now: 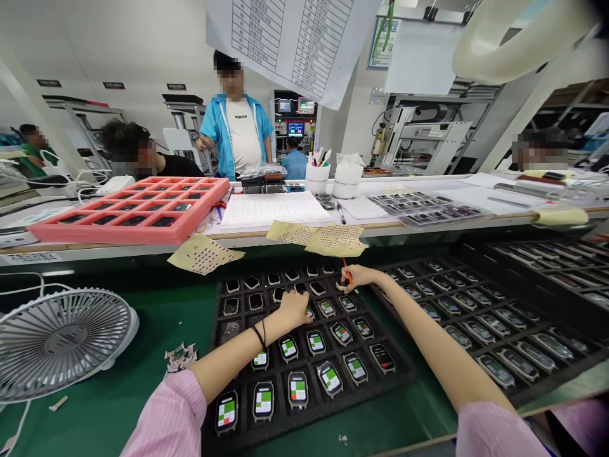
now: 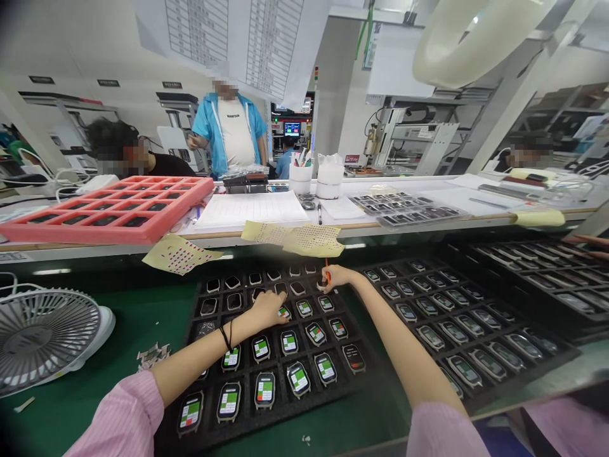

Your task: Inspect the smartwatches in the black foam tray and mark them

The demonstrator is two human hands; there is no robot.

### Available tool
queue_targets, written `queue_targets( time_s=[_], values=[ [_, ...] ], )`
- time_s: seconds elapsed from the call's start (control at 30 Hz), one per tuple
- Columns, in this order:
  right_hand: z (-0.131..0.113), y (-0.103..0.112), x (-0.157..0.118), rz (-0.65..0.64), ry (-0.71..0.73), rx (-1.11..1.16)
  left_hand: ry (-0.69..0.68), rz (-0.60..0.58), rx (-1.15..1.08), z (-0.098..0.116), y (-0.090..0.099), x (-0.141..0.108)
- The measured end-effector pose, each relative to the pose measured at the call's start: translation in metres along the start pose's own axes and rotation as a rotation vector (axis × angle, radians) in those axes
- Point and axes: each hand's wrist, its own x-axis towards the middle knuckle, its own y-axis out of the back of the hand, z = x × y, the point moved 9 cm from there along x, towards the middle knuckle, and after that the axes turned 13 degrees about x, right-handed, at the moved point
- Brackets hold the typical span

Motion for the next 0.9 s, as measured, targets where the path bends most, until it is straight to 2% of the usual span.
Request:
queue_targets(
  time_s=[0.17,0.43,0.63,0.73,0.9],
  values=[
    [-0.001,-0.008,0.006,0.007,0.049,0.002,0.003,0.006,-0.019,-0.003,-0.002,0.0],
    [-0.021,0.011,0.009,0.218,0.223,-0.149,0.022,0.041,-0.032,-0.001,-0.008,0.003],
    [-0.019,-0.003,0.002,0.17,0.272,-0.186,0.007,0.094,-0.065,-0.003,-0.01,0.002],
    [-0.019,-0.002,-0.008,0.167,0.286,-0.172,-0.012,0.134,-0.093,-0.008,-0.002,0.0],
    [-0.022,-0.008,-0.022,0.153,0.307,-0.159,-0.05,0.25,-0.137,-0.005,0.027,0.007]
  ],
)
